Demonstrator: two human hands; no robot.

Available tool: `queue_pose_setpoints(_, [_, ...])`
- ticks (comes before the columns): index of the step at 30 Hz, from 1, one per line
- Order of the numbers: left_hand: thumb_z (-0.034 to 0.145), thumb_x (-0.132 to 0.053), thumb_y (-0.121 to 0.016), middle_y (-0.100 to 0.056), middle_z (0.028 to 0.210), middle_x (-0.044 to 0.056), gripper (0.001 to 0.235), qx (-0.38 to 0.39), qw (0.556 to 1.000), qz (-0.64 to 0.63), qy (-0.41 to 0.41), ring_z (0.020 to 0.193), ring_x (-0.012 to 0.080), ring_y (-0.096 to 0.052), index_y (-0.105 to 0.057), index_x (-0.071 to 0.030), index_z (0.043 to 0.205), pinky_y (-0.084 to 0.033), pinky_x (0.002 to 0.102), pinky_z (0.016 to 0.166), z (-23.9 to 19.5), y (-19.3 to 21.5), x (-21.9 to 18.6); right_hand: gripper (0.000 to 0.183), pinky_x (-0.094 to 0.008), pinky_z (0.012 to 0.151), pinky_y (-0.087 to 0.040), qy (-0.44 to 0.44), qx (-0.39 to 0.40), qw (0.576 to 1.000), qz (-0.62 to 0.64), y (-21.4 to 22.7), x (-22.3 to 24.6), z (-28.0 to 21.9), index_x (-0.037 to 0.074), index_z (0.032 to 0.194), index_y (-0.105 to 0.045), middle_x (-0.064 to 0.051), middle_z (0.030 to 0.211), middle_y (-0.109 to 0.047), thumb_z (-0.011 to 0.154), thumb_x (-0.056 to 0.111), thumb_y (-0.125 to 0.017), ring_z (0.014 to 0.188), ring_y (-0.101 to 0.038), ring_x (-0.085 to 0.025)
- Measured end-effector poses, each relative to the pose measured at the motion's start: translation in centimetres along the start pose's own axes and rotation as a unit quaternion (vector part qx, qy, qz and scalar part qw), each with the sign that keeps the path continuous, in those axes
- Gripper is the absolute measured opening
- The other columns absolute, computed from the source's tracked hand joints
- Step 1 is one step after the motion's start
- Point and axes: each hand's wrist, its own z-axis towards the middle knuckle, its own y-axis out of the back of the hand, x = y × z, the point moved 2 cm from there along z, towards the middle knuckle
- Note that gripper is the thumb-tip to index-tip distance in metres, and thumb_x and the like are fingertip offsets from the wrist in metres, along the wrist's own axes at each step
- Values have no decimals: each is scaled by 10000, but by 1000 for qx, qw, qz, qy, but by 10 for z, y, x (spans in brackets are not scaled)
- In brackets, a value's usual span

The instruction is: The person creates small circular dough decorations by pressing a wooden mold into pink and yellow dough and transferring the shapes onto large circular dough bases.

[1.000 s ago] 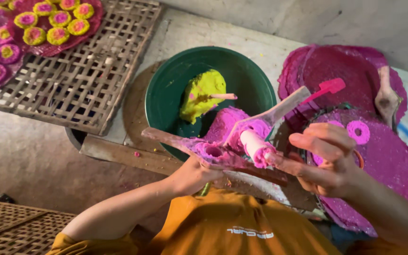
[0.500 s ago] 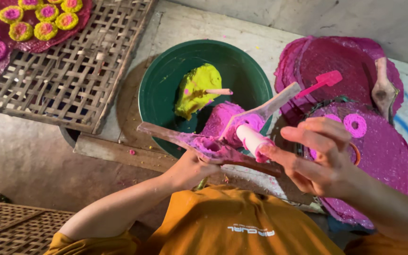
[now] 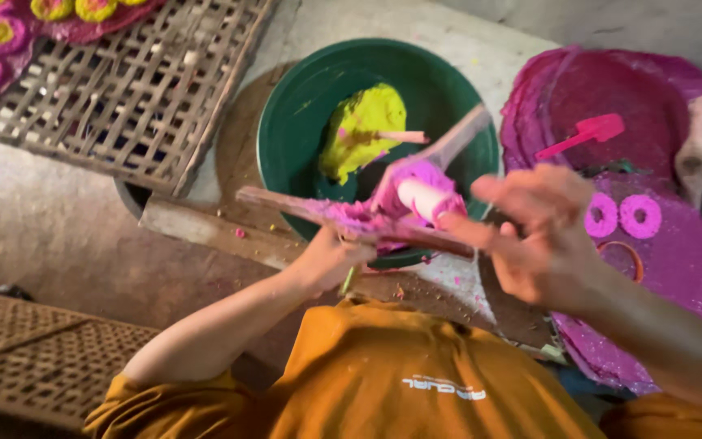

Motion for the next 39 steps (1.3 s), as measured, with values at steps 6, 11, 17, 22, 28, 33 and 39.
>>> queue_pose_setpoints(6, [970, -50, -677, -640, 1081, 42, 210, -240, 929, 129, -251, 962, 152, -606, -622, -42, 1173, -504, 319, 819, 9, 61, 8, 372, -459, 808, -537, -156, 239, 955, 84, -93, -19, -23, 23, 1187, -647, -191, 1116, -625, 854, 188, -654, 1039, -620, -370])
queue_pose_setpoints(11, [965, -72, -702, -659, 1145, 65, 341, -350, 864, 182, -312, 1020, 177, -642, -561, -40, 1273, -536, 322, 908, 24, 54, 19, 190, -413, 807, -582, -67, 421, 904, 21, -195, -17, -37, 86, 1068, -664, -122, 1004, -716, 891, 116, -603, 952, -719, -307])
queue_pose_setpoints(17, [949, -75, -747, -631, 1290, 105, 462, -374, 853, 178, -316, 1131, 184, -645, -551, -25, 1364, -520, 323, 1001, 32, 44, 21, 201, -442, 703, -596, -36, 481, 875, -27, -156, -55, 1, 87, 1068, -680, -154, 944, -748, 931, 159, -552, 823, -754, -305])
queue_pose_setpoints(22, [958, -100, -749, -596, 1372, 98, 517, -379, 858, 145, -315, 1199, 184, -631, -522, -19, 1415, -507, 319, 1046, 35, 41, 24, 179, -453, 625, -600, -55, 500, 863, -50, -173, -54, 16, 48, 974, -694, -182, 891, -736, 894, 132, -557, 774, -749, -336])
queue_pose_setpoints(28, [955, -96, -744, -544, 1430, 115, 526, -373, 861, 147, -314, 1249, 209, -608, -528, -23, 1429, -503, 324, 1068, 35, 42, 26, 208, -459, 677, -602, -42, 497, 867, -15, -207, -35, -8, 23, 1025, -671, -185, 899, -746, 890, 115, -543, 821, -752, -346])
queue_pose_setpoints(33, [947, -89, -756, -593, 1394, 108, 500, -386, 852, 180, -304, 1232, 204, -633, -552, -27, 1400, -510, 325, 1065, 36, 40, 28, 224, -491, 744, -584, -95, 562, 819, 63, -199, -21, -16, 86, 1043, -703, -172, 961, -737, 887, 142, -552, 900, -731, -366])
queue_pose_setpoints(39, [949, -111, -753, -639, 1323, 83, 513, -367, 861, 162, -312, 1186, 184, -651, -528, -23, 1402, -523, 314, 1037, 37, 44, 8, 439, -520, 780, -554, -202, 507, 826, 143, -150, -12, -23, 234, 1312, -667, -177, 1001, -731, 905, 172, -514, 907, -708, -393])
